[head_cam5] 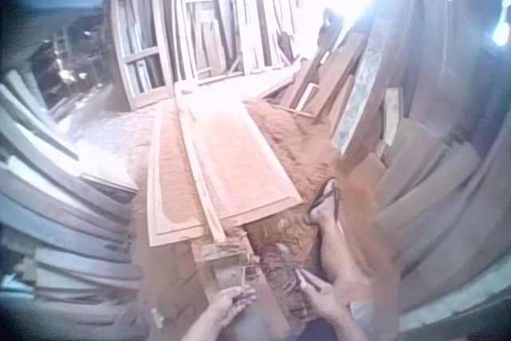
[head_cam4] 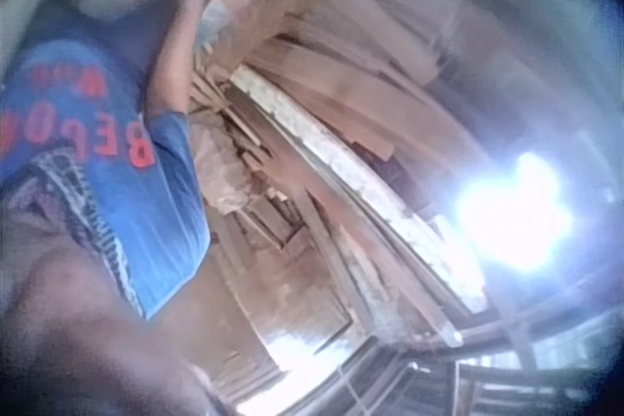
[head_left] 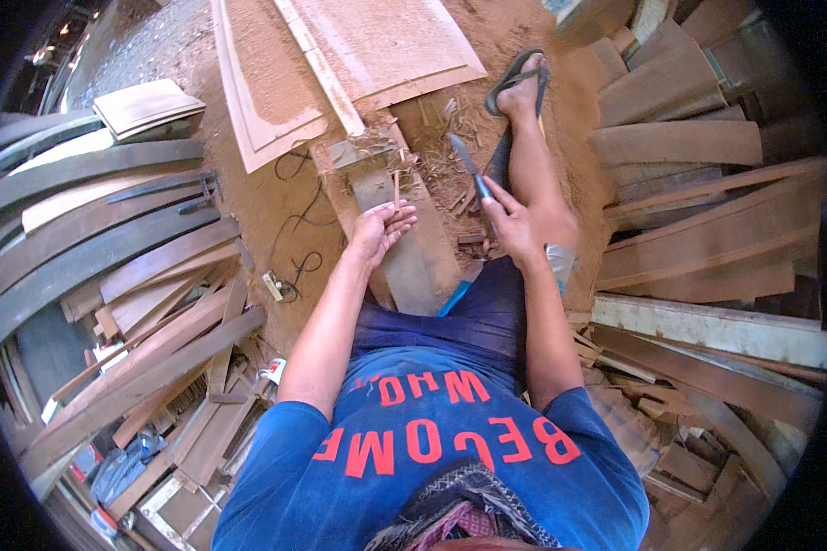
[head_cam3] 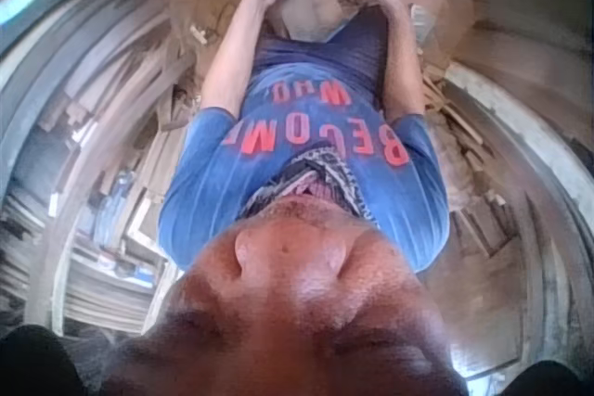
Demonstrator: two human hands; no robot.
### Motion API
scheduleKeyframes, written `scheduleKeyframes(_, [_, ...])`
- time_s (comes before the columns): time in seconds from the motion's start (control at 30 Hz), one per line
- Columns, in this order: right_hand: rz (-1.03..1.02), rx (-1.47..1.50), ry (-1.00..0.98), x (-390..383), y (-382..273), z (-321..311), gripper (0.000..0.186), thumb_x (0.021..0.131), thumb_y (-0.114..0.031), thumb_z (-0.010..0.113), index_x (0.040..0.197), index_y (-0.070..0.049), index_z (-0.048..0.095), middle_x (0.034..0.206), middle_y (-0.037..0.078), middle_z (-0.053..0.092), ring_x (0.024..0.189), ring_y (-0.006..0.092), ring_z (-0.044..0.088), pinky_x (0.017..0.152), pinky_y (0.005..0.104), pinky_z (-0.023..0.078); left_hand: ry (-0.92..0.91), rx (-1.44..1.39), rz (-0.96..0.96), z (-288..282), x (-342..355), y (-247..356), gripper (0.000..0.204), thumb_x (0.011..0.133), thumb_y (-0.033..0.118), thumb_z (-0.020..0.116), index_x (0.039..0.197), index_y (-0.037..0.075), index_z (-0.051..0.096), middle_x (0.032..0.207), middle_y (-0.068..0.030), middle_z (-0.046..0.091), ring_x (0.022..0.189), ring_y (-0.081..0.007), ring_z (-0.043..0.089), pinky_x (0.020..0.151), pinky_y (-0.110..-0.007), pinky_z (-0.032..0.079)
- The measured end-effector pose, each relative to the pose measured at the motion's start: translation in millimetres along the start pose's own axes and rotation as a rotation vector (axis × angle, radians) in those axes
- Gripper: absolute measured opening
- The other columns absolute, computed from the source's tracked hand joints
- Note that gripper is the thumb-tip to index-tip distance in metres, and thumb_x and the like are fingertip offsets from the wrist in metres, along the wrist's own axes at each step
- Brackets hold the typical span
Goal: The person uses a chisel to carve a wooden plank, repeatedly removing shavings and checking the surface. The person then gathers the wood shavings and places them into a bucket before moving the plank to a storage area.
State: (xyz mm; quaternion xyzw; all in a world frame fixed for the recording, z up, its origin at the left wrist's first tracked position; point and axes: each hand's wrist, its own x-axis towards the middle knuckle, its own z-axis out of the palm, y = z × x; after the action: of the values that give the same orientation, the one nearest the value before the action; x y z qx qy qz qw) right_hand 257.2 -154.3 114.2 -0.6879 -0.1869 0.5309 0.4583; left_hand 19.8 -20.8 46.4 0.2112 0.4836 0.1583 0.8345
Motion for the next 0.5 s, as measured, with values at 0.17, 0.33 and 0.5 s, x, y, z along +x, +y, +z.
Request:
scheduleKeyframes(0.17, [0.056, 0.379, 0.141, 6.6, 1.0, -41.8, 0.053, 0.104, -0.030, 0.056, 0.154, -0.020, 0.042, 0.075, 0.005, 0.060, 0.056, 0.0133, 0.059, 0.048, 0.0303, 0.053, 0.017, 0.152, -0.007, 63.2, 58.2, -5.8, 0.032, 0.106, 0.019, 0.047, 0.127, -0.002, 0.059, 0.113, -0.0152, 0.072, 0.093, -0.0208, 0.072, 0.080, -0.029, 0.061])
scheduleKeyframes(0.33, [0.093, 0.618, -0.019, 14.5, -10.9, -42.5, 0.056, 0.104, -0.030, 0.055, 0.156, -0.023, 0.036, 0.073, 0.010, 0.061, 0.050, 0.0177, 0.058, 0.049, 0.0352, 0.054, 0.475, 0.603, 0.432, 39.3, 197.6, 6.0, 0.057, 0.095, 0.031, 0.068, 0.137, -0.006, 0.056, 0.114, -0.0174, 0.072, 0.090, -0.0269, 0.072, 0.081, -0.037, 0.056])
scheduleKeyframes(0.5, [0.087, 0.795, -0.060, 24.4, -1.9, -70.8, 0.062, 0.105, -0.037, 0.051, 0.160, -0.025, 0.024, 0.076, 0.009, 0.058, 0.052, 0.0159, 0.055, 0.055, 0.0357, 0.054, 0.197, 1.204, 0.466, 89.6, 195.5, -15.4, 0.024, 0.085, 0.021, 0.066, 0.102, 0.009, 0.077, 0.100, -0.0190, 0.075, 0.096, -0.0316, 0.073, 0.086, -0.038, 0.056])
